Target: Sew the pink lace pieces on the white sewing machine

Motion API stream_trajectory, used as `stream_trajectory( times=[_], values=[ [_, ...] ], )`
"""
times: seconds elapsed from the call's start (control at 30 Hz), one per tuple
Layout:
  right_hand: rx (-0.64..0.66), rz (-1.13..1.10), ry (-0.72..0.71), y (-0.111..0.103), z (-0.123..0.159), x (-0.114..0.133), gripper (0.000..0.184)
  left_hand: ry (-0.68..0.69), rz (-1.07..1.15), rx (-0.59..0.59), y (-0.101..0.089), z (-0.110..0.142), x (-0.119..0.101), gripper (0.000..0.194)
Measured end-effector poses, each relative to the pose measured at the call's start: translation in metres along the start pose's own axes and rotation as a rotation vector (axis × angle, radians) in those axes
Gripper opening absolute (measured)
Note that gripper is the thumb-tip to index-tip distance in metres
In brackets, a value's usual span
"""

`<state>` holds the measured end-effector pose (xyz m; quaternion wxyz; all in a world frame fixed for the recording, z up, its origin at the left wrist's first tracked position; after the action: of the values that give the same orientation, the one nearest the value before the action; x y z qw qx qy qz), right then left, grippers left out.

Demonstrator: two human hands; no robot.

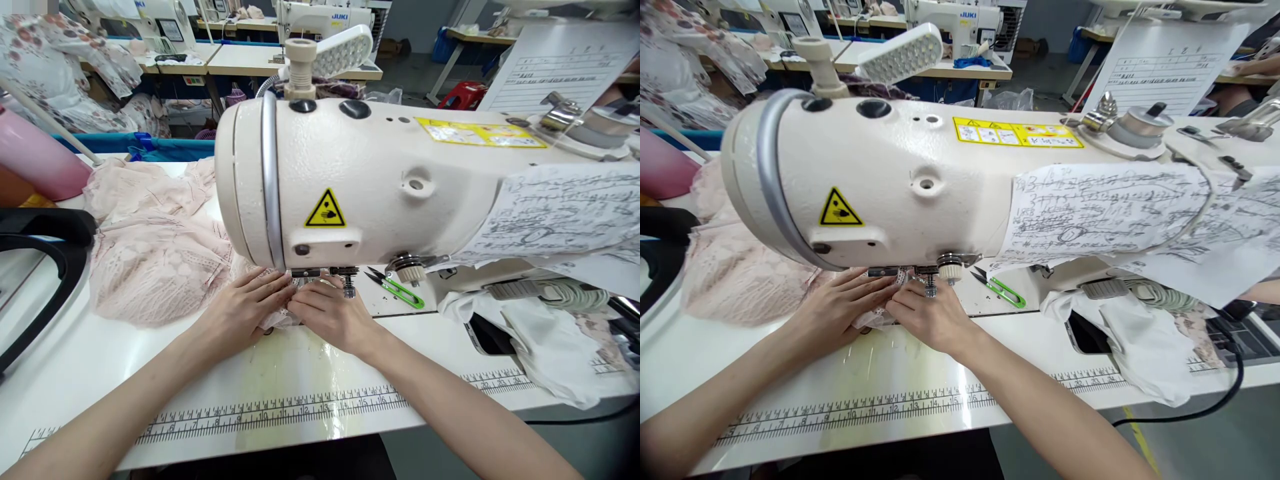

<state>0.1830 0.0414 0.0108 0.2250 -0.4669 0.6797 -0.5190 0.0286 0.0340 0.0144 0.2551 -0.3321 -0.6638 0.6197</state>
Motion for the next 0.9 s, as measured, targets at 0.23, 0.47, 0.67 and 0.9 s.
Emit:
stream_trajectory(
  times=[0.23, 0.47, 0.67, 0.9],
  values=[
    [-0.012, 0.000, 0.044, 0.001, 0.002, -0.003, 0.022, -0.041, 0.018, 0.010, 0.004, -0.001, 0.000, 0.056],
    [-0.056, 0.059, 0.040, -0.004, 0.003, -0.006, 0.022, -0.052, -0.038, 0.007, 0.007, -0.002, -0.003, 0.061],
    [-0.033, 0.134, 0.092, -0.007, 0.003, -0.010, 0.019, -0.048, -0.075, 0.003, 0.008, -0.003, -0.005, 0.057],
    [0.065, 0.045, 0.181, 0.001, 0.004, -0.016, 0.020, -0.060, -0.108, -0.014, 0.008, -0.005, -0.006, 0.052]
  ],
)
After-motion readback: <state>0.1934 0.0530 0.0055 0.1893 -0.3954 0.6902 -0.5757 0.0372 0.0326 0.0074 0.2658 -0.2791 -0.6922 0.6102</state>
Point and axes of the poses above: each hand's wrist, its own z-axis away from the middle knuckle, its own y-axis out of the palm, x = y × z, the point moved 5 cm from there along -z, towards the middle knuckle, and after that the axes turned 9 degrees about x, right-handed, at the moved point
